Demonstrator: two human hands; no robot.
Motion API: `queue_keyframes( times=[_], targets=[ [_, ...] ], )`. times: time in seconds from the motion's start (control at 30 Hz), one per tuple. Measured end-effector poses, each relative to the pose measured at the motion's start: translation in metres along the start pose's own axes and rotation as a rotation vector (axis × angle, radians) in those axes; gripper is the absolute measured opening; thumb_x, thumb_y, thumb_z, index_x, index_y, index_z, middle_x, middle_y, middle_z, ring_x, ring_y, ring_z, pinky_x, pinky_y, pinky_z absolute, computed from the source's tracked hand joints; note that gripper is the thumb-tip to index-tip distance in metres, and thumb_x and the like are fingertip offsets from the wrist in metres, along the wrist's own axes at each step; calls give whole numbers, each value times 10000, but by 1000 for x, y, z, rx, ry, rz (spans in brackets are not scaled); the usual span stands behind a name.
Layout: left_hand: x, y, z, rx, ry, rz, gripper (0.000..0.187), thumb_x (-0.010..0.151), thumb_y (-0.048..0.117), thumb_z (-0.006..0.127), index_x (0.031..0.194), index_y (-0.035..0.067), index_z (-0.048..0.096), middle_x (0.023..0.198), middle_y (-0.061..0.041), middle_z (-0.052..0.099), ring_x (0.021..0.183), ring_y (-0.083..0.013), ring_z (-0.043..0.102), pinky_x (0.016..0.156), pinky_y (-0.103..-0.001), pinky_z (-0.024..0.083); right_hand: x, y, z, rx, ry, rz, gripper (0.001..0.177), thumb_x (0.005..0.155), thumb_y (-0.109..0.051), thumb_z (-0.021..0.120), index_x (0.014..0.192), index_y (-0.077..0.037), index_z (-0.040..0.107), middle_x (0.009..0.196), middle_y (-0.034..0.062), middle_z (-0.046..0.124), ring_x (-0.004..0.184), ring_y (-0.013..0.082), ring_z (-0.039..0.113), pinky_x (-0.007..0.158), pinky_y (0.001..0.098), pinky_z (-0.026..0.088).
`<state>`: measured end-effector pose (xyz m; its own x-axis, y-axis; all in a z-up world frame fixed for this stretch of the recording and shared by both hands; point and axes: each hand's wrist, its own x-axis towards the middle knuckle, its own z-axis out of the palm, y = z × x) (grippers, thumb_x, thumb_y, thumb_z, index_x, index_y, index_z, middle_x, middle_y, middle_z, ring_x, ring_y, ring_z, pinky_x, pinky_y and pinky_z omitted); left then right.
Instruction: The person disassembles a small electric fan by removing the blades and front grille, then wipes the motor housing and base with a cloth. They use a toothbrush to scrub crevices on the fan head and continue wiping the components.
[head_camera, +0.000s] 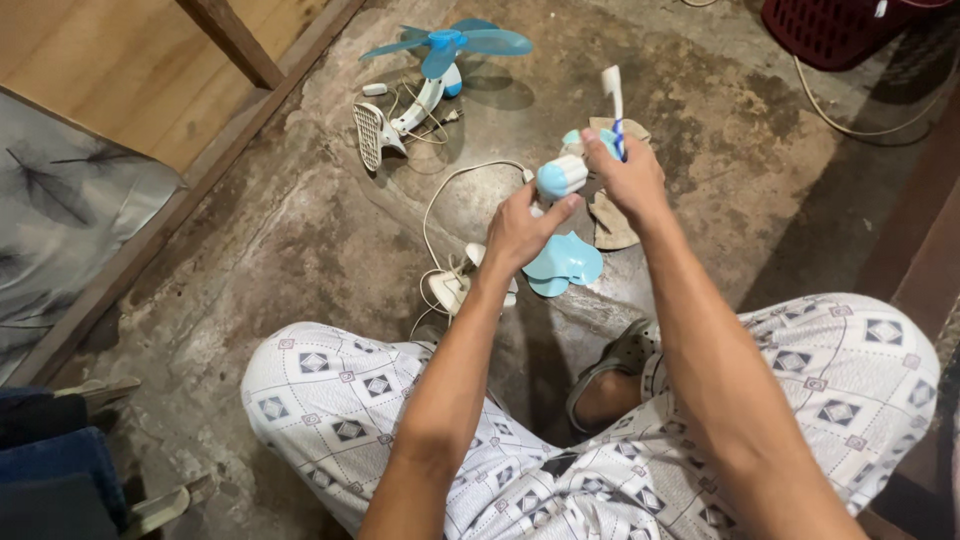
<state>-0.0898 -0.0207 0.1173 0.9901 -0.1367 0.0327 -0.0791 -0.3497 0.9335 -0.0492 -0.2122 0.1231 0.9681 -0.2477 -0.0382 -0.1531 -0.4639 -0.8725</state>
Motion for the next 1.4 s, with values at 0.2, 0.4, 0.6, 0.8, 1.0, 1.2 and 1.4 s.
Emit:
queue_keyframes(
  times=[0.2, 0.4, 0.6, 0.8, 1.0, 1.2, 1.4],
  targets=[
    [15, -29, -4, 55, 76, -148, 747, 811, 690, 678, 1288, 115, 665, 1048, -116, 778, 989, -261, 742, 858, -393, 550, -22, 15, 10, 146, 96, -140, 324, 1023, -298, 561, 940, -64, 768, 718, 19, 645, 647, 109, 561, 589, 317, 428],
    [35, -66, -15, -175, 200, -127, 509, 897, 429, 769, 1229, 52, 685, 1080, -104, 791, 1007, -243, 754, 854, -363, 541, -65, -1, 45, -24, -68, -290, 356, 1028, -339, 626, 912, -20, 735, 591, 41, 545, 551, 109, 468, 515, 322, 349],
    [55, -95, -8, -323, 181, -58, 376, 935, 217, 731, 1243, 11, 665, 1084, -152, 774, 988, -256, 708, 865, -361, 554, -67, -7, 68, 64, -58, -253, 351, 1036, -336, 627, 940, -19, 745, 594, 17, 515, 577, 87, 447, 518, 318, 352],
    [54, -92, -12, -258, 220, -35, 444, 886, 242, 802, 1241, 26, 648, 1114, -127, 763, 1032, -226, 723, 904, -350, 537, -62, 15, 67, 7, 6, -235, 345, 1040, -316, 639, 933, -6, 746, 599, 18, 528, 573, 96, 471, 542, 310, 372],
    [49, -86, -16, -284, 207, -91, 403, 886, 215, 807, 1220, 21, 692, 1098, -133, 783, 1015, -229, 728, 909, -344, 553, -57, 16, 55, 21, -32, -332, 289, 1017, -279, 680, 961, -6, 756, 649, 43, 580, 610, 99, 480, 549, 297, 379],
    [49, -82, -10, -345, 197, 20, 464, 858, 152, 799, 1282, 33, 656, 1129, -125, 766, 1049, -217, 727, 920, -344, 555, -49, -7, 47, 27, -59, -434, 256, 1005, -264, 691, 1029, -22, 768, 686, 61, 643, 630, 90, 557, 586, 286, 444],
    [44, -61, -15, -174, 290, -34, 463, 839, 70, 740, 1293, 69, 649, 1133, -159, 755, 1083, -289, 734, 921, -377, 551, -53, -17, 36, -130, 156, -274, 241, 1003, -283, 743, 1011, -50, 803, 634, 70, 635, 554, 101, 537, 533, 301, 415]
  ],
)
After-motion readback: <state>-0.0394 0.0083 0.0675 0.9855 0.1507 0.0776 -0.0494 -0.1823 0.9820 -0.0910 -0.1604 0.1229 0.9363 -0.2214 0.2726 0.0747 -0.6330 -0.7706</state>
